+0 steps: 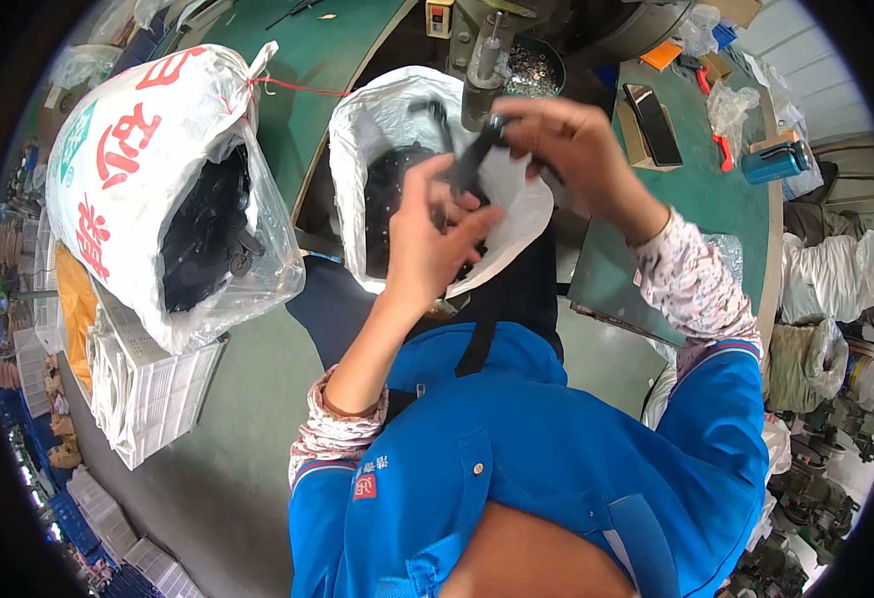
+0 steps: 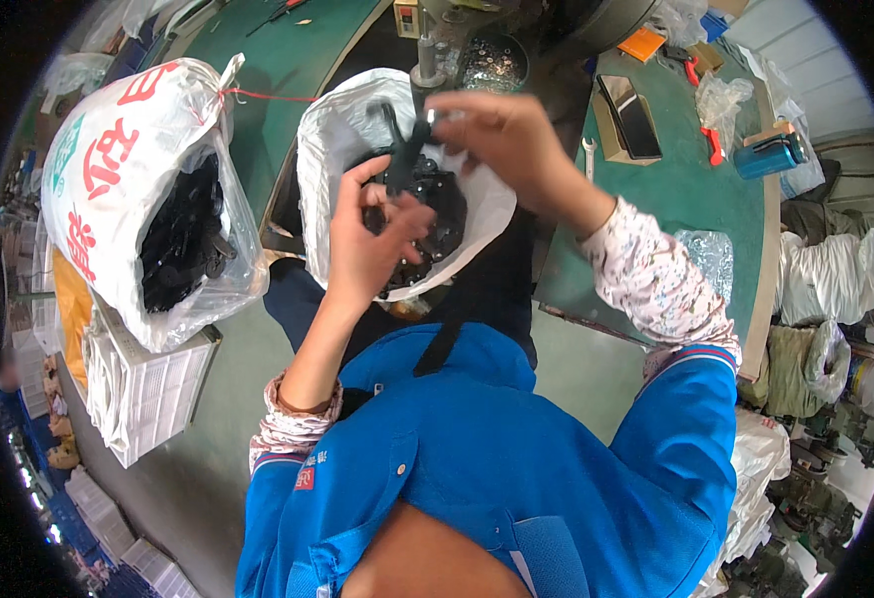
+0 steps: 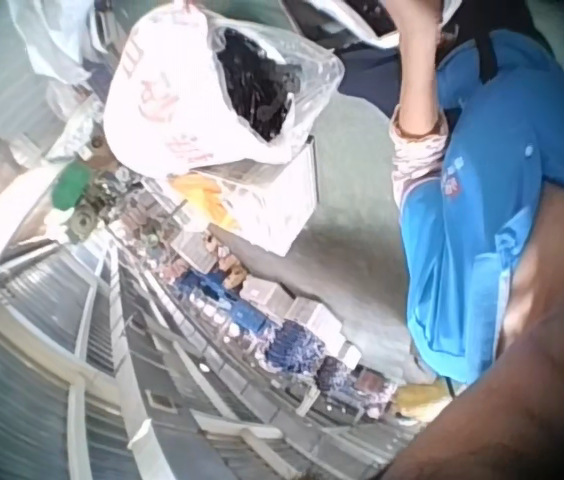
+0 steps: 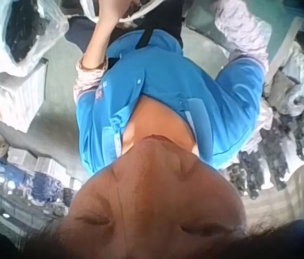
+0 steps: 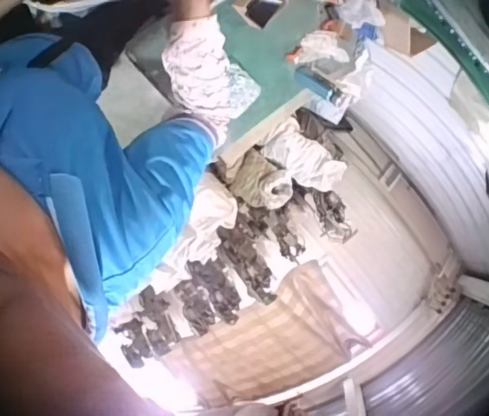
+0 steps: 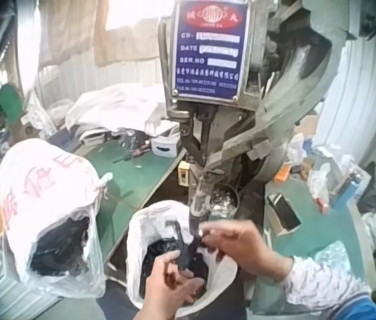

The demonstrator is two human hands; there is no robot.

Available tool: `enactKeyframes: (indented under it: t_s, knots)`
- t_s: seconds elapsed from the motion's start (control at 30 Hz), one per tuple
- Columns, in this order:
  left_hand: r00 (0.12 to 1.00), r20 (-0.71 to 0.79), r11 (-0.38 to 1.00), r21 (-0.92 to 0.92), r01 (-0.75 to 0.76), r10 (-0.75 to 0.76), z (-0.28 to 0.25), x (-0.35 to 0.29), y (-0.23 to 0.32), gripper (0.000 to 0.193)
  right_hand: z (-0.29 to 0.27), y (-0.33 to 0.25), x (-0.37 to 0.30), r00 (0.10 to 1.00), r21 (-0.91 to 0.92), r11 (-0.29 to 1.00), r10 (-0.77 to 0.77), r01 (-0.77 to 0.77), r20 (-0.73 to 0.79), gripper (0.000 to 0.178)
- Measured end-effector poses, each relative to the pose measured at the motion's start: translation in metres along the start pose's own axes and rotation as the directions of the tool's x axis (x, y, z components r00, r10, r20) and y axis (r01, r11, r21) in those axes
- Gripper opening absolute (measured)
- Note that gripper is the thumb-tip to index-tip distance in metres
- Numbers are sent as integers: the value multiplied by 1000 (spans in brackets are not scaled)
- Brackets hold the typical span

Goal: The person picks black plastic components from a large white sack and assembles them by hand, inserting small circular pieces into the main body. The assembled units are placed into a second white sack on the table.

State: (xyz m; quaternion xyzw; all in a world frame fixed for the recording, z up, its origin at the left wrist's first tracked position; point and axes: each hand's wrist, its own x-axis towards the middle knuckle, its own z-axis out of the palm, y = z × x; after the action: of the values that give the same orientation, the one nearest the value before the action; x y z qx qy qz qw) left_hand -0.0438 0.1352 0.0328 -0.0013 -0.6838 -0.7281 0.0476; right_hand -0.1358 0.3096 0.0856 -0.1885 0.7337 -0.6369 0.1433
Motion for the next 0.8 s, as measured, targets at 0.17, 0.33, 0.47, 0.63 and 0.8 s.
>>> enactKeyframes:
  t_s: [0.17, 0.33, 0.47, 0.63, 0.8]
  knots:
    - [993, -32, 971, -211, 109, -118, -16, 5, 7, 26, -17, -44, 44, 986, 21, 990, -138, 140, -95, 35]
    - [988, -36, 951, -280, 134, -150, -23, 16, 9, 22, -33, -44, 80, 993, -28, 996, 88, -90, -82, 28]
    - [983, -51, 958, -238, 157, -174, -39, 49, 26, 26, -20, -37, 62, 995, -2, 998, 61, -61, -84, 43]
    - [983, 69, 947, -264, 182, -170, -41, 96, 52, 42, -21, -37, 44, 969, 64, 976, 213, -206, -123, 36]
    - [973, 154, 944, -260, 205, -169, -30, 115, 63, 40, -24, -38, 44, 974, 74, 975, 213, -208, -70, 29]
